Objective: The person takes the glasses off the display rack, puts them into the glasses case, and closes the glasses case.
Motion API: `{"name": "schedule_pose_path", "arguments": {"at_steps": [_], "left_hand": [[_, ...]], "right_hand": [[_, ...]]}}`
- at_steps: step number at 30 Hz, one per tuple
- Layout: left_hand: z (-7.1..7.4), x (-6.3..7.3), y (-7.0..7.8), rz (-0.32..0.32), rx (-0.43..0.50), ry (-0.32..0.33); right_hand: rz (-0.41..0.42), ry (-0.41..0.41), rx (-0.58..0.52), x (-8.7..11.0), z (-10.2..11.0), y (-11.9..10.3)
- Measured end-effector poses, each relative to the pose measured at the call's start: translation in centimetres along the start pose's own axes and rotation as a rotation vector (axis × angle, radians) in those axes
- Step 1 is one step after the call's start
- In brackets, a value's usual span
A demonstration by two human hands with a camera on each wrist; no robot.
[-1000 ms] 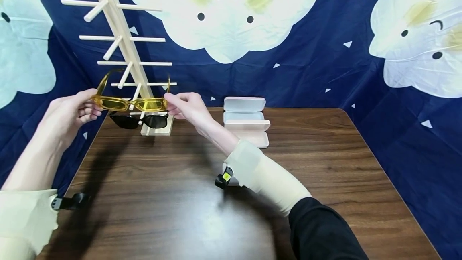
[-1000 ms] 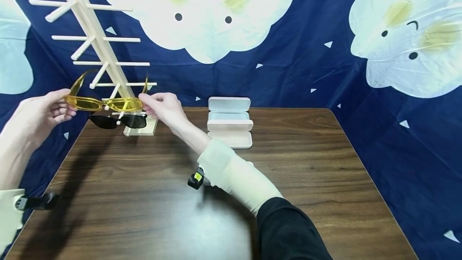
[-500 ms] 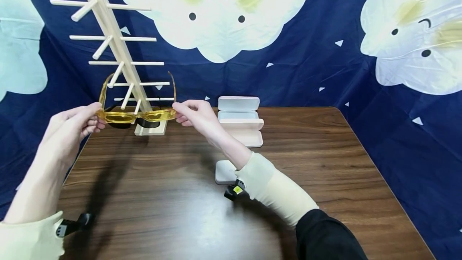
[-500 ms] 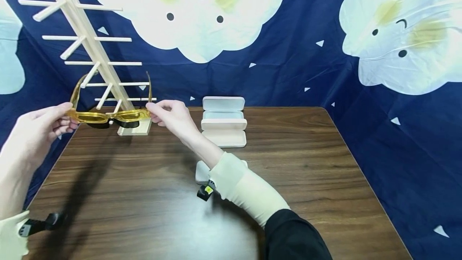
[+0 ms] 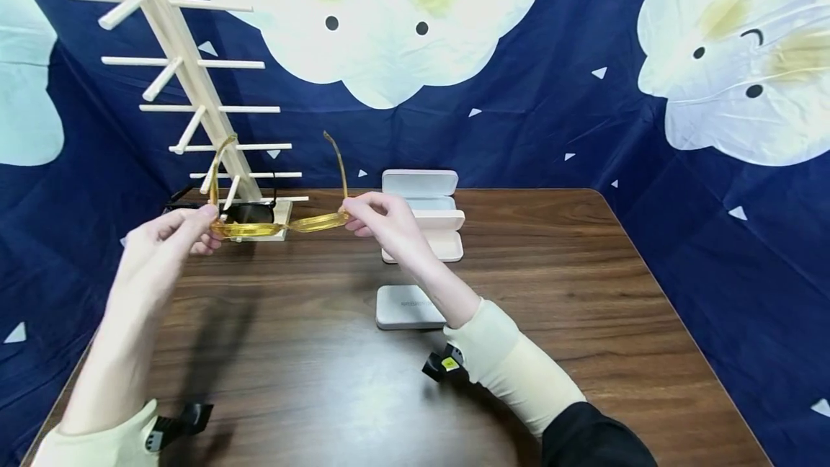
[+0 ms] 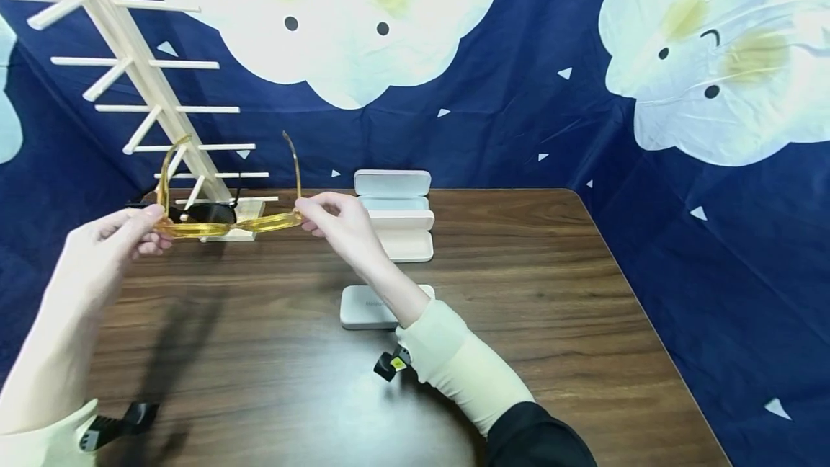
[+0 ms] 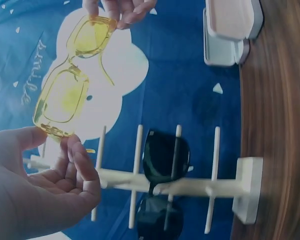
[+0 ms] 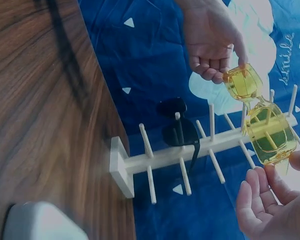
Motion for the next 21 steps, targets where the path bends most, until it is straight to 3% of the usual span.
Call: {"name": "schedule_pose_path", "arguments": {"at_steps": [3, 11, 21], "left_hand": [[-1.6, 0.1, 0.1, -0.014, 0.007, -0.006], [-6.1, 0.8, 0.3, -0.041, -0.082, -0.052], [-11.3, 2.1, 0.4, -0.025, -0.078, -0.119]], "right_hand": [[0.002, 0.027, 0.003, 0.7, 1.3, 0.8], [-0.037, 0.143, -0.043, 2.7, 4.4, 3.8], [-0.043, 0.237, -0.112, 5.1, 7.9, 7.0]]}}
Point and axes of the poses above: each hand's wrist, its own x-axis away from the middle knuckle, its own z-axis out of the back of the hand, y = z × x, the point moved 3 cm from there along -x, towards the middle knuckle, and after that the axes turned 14 degrees about -z, right-handed, at the moved point
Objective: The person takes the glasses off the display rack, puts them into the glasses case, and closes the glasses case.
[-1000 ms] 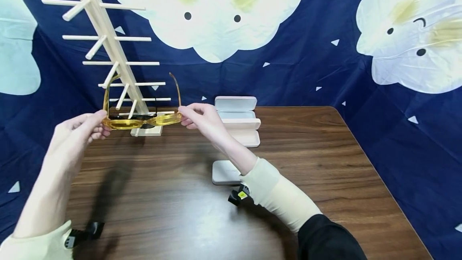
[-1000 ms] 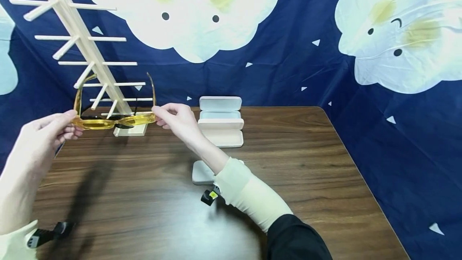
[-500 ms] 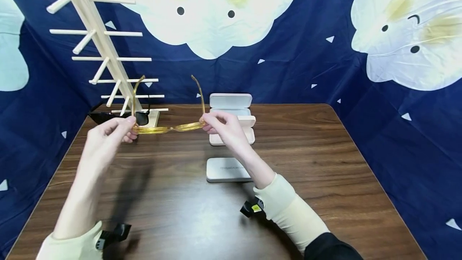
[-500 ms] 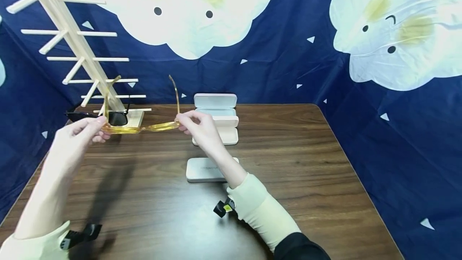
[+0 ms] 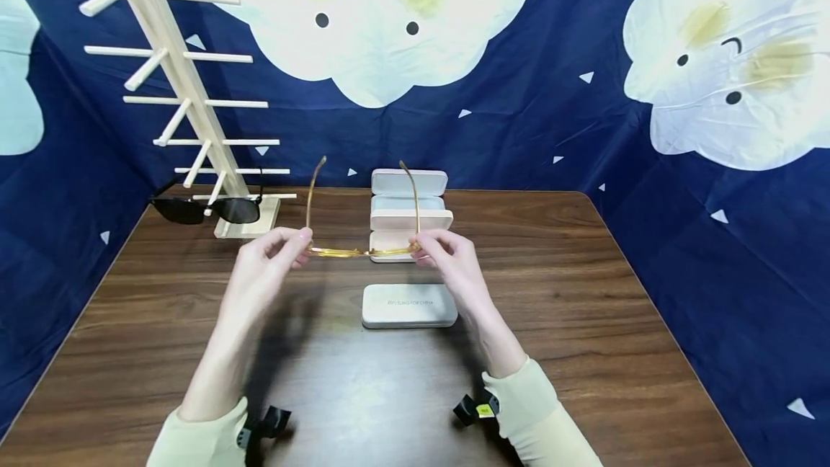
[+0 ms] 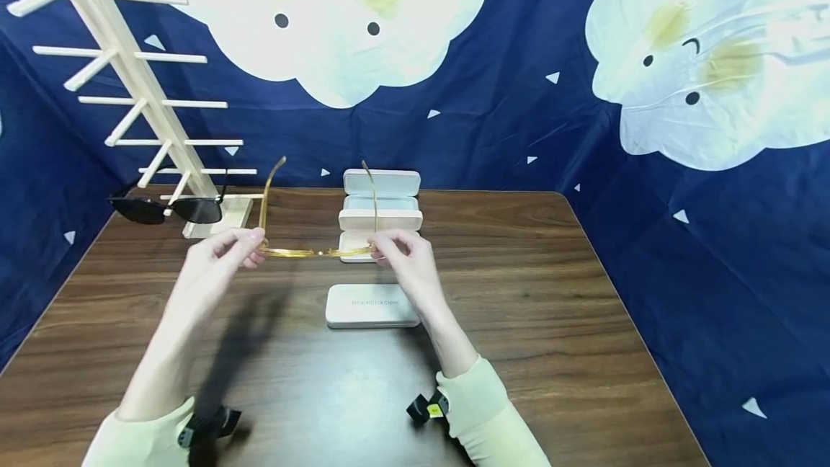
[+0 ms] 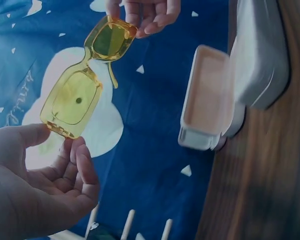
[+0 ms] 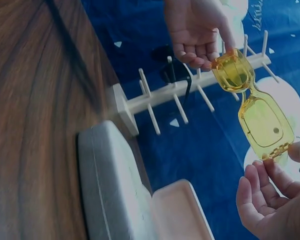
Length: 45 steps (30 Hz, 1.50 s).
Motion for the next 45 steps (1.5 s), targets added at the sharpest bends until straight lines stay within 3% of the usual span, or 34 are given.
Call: {"name": "schedule_pose_path", "arguments": {"at_steps": [8, 16, 23, 33, 45], "left_hand": [[-3.1, 0.4, -0.4, 0.046, 0.074, 0.020], [-4.6, 0.6, -0.5, 0.051, 0.055, -0.003], [-5.2, 1.2, -0.4, 0.071, 0.054, -0.011], [-5.3, 1.6, -0.3, 0.047, 0.022, 0.009], [-5.7, 1.3, 0.1, 0.019, 0.031, 0.025]], "right_hand": [[-0.004, 0.031, -0.008, 0.3, 2.3, 1.5], [0.033, 0.020, 0.023, 0.6, 3.8, 1.8], [0.027, 0.010, 0.049, 1.0, 4.3, 1.9], [0.027, -0.004, 0.046, 1.1, 4.4, 2.0], [0.019, -0.017, 0.014, 0.9, 4.6, 2.1]]}}
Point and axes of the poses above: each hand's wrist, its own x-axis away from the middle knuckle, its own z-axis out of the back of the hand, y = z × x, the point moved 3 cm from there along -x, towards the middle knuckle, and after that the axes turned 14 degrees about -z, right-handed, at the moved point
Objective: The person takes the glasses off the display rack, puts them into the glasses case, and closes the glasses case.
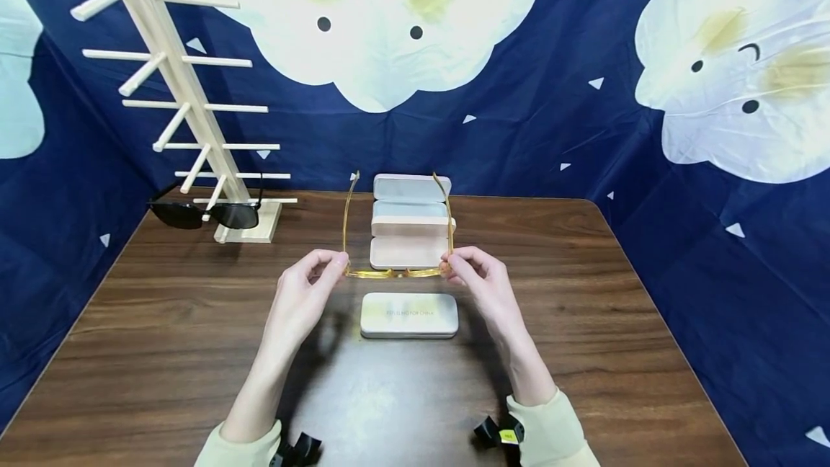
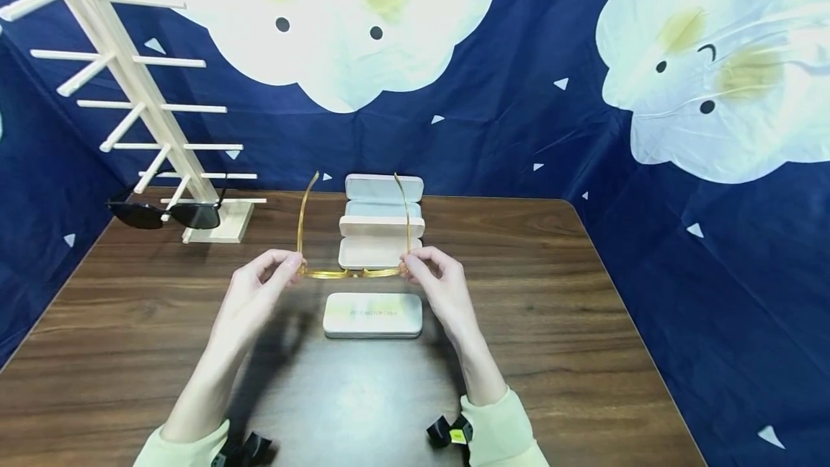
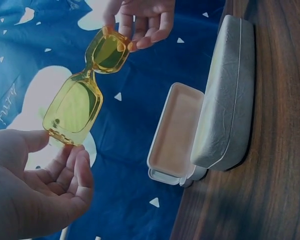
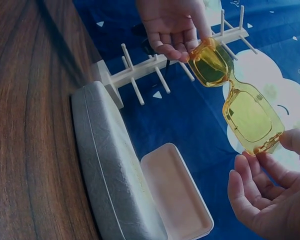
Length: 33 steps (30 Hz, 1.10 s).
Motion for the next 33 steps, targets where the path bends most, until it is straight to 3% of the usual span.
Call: {"name": "schedule_pose_path", "arguments": {"at_steps": [11, 21, 28, 33], "left_hand": [[-0.4, -0.2, 0.2, -0.025, 0.029, -0.035], [-1.3, -0.4, 0.0, -0.051, 0.191, -0.052], [-1.7, -0.5, -0.2, -0.116, 0.136, -0.066], [-2.1, -0.4, -0.4, -0.118, 0.122, -0.084]], "right_hand": [[-0.016, 0.012, -0.032, -0.6, 0.5, -0.2], [-0.005, 0.044, -0.022, -1.0, 0.6, -0.6], [-0.014, 0.060, -0.014, -1.1, 0.9, -0.3], [-0.013, 0.072, -0.022, -1.0, 1.1, 0.0]]}}
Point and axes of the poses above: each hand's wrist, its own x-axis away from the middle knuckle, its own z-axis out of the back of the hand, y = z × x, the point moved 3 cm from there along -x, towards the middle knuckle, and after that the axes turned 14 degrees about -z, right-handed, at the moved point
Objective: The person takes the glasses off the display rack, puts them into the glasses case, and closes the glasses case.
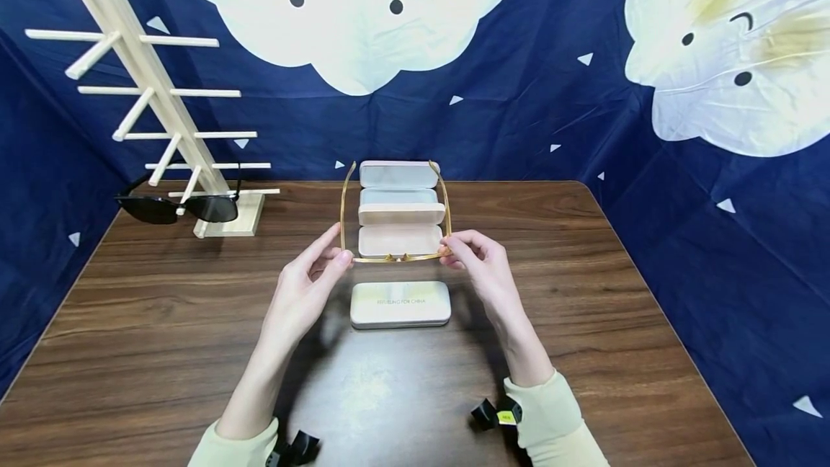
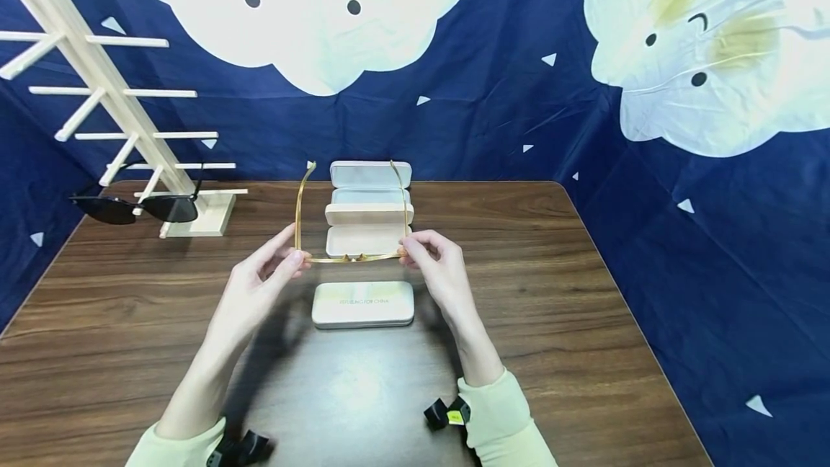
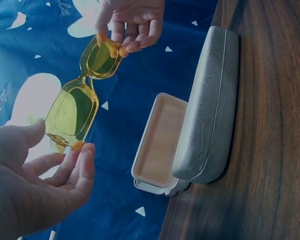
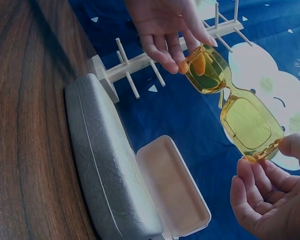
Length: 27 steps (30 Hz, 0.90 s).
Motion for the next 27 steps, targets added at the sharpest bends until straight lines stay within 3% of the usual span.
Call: {"name": "schedule_pose_path", "arguments": {"at_steps": [19, 27], "left_hand": [[-0.28, -0.01, -0.30, -0.061, 0.053, -0.008], [-0.17, 0.03, -0.41, -0.095, 0.025, 0.007]], "right_hand": [[0.014, -0.005, 0.003, 0.03, 0.16, -0.09], [0.031, -0.017, 0.000, 0.05, 0.16, -0.07]]}}
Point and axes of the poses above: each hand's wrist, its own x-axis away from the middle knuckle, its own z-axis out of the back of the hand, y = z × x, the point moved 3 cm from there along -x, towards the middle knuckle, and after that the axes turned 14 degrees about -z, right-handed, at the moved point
